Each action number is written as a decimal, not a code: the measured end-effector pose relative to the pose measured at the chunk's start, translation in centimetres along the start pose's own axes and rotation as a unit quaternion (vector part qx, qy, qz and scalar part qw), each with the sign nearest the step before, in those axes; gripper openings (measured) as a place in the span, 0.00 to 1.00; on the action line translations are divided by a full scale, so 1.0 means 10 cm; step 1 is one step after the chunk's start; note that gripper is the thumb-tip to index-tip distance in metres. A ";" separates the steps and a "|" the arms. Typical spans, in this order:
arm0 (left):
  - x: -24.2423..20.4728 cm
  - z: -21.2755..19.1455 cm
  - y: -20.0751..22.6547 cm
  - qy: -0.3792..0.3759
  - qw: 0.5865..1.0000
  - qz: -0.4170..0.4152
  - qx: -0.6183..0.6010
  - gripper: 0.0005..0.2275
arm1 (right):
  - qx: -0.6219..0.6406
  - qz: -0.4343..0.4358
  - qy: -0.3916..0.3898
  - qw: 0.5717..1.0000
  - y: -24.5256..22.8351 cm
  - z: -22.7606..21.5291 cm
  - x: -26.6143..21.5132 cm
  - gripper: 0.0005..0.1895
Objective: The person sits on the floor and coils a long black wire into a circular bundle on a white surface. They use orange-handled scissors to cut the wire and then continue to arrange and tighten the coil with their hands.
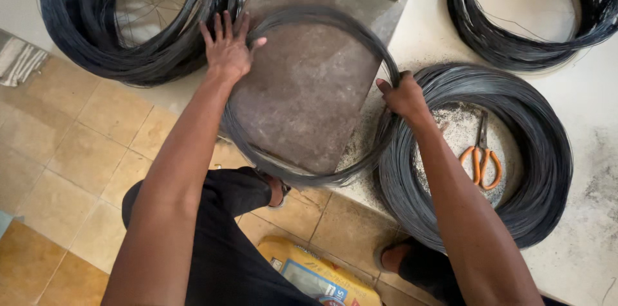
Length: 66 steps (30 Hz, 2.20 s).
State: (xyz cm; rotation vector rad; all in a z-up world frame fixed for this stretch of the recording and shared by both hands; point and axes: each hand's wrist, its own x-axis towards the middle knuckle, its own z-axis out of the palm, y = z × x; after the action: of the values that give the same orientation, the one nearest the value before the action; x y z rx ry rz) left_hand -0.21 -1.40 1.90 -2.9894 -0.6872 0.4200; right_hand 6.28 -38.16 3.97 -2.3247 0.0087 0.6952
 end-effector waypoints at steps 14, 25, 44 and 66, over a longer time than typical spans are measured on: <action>-2.33 -0.52 1.05 -0.056 0.943 0.302 -0.129 0.21 | 0.063 0.044 -0.045 0.996 0.92 -0.11 -2.00 0.28; -3.13 0.33 1.89 0.191 0.772 0.604 0.049 0.28 | 0.647 0.195 0.010 0.737 2.18 1.06 -2.08 0.23; -3.05 0.62 2.06 0.000 0.860 0.460 -0.219 0.14 | 0.449 0.217 -0.049 0.865 2.44 0.08 -2.61 0.19; -3.08 0.42 2.21 0.140 0.868 0.404 -0.253 0.12 | 0.061 -0.135 0.101 0.984 1.20 0.22 -1.15 0.17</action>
State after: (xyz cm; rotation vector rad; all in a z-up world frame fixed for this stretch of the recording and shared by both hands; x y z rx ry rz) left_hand -18.71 -34.73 3.28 -3.5816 0.6250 -0.2409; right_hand -6.98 -47.91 0.67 -2.2127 -0.1646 0.3129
